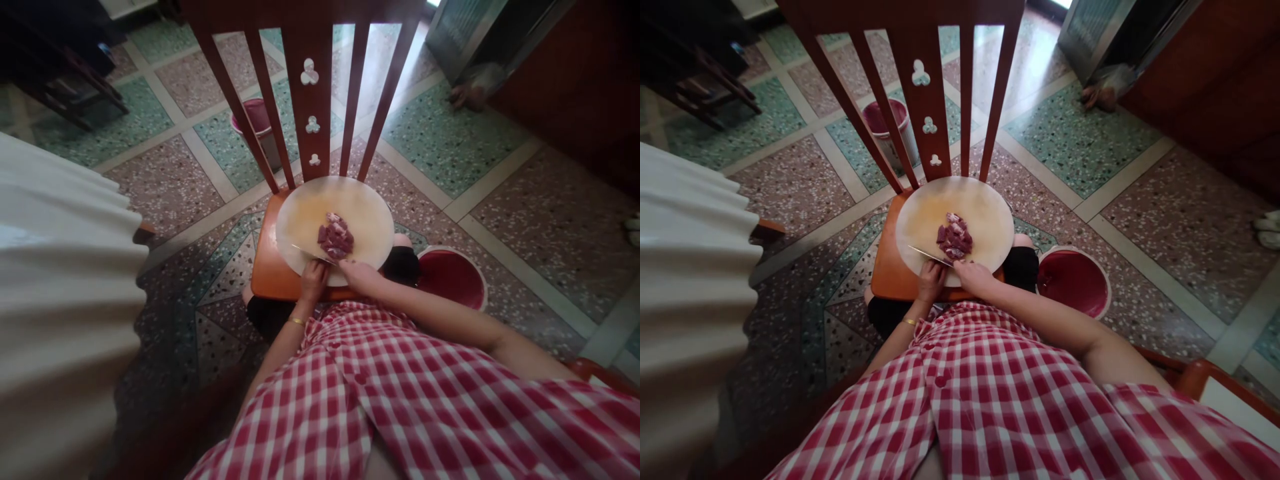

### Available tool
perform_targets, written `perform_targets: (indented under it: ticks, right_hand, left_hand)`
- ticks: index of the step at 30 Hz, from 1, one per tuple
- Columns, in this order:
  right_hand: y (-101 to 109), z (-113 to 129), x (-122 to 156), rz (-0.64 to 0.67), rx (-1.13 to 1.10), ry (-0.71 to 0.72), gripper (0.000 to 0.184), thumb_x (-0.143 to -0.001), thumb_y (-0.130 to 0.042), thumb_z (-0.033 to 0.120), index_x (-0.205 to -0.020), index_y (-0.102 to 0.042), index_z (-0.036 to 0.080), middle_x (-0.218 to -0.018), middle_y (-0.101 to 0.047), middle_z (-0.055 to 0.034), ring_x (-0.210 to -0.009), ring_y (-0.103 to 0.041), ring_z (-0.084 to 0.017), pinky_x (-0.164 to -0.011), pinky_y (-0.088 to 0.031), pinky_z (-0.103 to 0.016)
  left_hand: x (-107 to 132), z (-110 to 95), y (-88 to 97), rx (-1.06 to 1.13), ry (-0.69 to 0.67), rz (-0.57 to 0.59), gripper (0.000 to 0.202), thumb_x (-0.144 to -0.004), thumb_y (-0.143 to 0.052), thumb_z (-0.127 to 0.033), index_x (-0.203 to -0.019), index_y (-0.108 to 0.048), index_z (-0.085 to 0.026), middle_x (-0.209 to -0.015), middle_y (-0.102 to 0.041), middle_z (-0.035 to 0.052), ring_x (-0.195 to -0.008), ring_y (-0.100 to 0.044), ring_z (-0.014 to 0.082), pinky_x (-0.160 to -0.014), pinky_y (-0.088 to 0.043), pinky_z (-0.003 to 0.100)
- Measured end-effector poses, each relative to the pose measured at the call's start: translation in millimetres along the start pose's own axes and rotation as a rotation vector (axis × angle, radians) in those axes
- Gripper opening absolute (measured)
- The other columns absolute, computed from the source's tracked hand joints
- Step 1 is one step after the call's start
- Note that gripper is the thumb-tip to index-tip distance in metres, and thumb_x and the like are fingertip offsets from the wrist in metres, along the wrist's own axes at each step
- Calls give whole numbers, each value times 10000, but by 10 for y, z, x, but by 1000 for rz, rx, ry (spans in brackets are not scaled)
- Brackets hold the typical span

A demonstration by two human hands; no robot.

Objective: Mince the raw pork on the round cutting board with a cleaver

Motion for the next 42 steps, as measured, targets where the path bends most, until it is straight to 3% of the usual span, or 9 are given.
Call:
perform_targets:
  ticks: [6,11,15,24,34,42]
  right_hand:
    - [-27,-110,179,-15,25,-13,390,-870,-310,137,-1257,-356,161,-965,-623,-132,-829,-630,-249,-685,-474,-346]
    - [-12,62,5,2,33,-32,293,-884,-301,143,-1155,-415,151,-961,-621,-154,-857,-624,-242,-716,-468,-335]
    - [31,183,-137,-21,4,37,246,-909,-272,176,-1096,-429,151,-986,-626,-152,-893,-615,-237,-757,-455,-340]
    - [-31,-160,145,-31,22,-15,298,-884,-301,170,-1159,-414,154,-926,-644,-122,-820,-634,-255,-685,-472,-344]
    - [10,176,-144,-46,-21,58,268,-896,-296,179,-1129,-427,151,-981,-633,-134,-889,-617,-245,-759,-457,-342]
    - [3,-81,141,-5,8,-36,275,-865,-327,140,-1116,-440,136,-968,-625,-146,-868,-622,-252,-704,-467,-331]
  left_hand:
    - [15,-9,37,12,-8,-23,173,-843,-450,-248,-865,-610,-185,-901,-587,95,-916,-531,189,-813,-449,348]
    - [42,41,-25,-12,-27,-13,189,-845,-435,-236,-872,-608,-166,-846,-585,99,-868,-533,194,-799,-447,354]
    - [43,28,-18,-26,-49,-35,199,-848,-436,-242,-885,-612,-157,-846,-589,99,-859,-533,193,-785,-452,349]
    - [62,7,50,58,-30,-88,172,-834,-487,-253,-892,-634,-184,-925,-601,100,-935,-535,193,-820,-448,347]
    - [76,48,8,27,-26,-64,198,-844,-452,-251,-869,-630,-168,-823,-594,100,-840,-546,193,-772,-450,346]
    - [115,-15,85,28,-65,-95,177,-843,-470,-228,-921,-621,-180,-939,-606,96,-947,-542,186,-820,-459,341]
Point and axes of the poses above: each hand's wrist, its own x-axis away from the middle knuckle, its own y-axis out of the back of the hand, z = x × y, the point moved 5 cm from there along -x, towards the middle knuckle
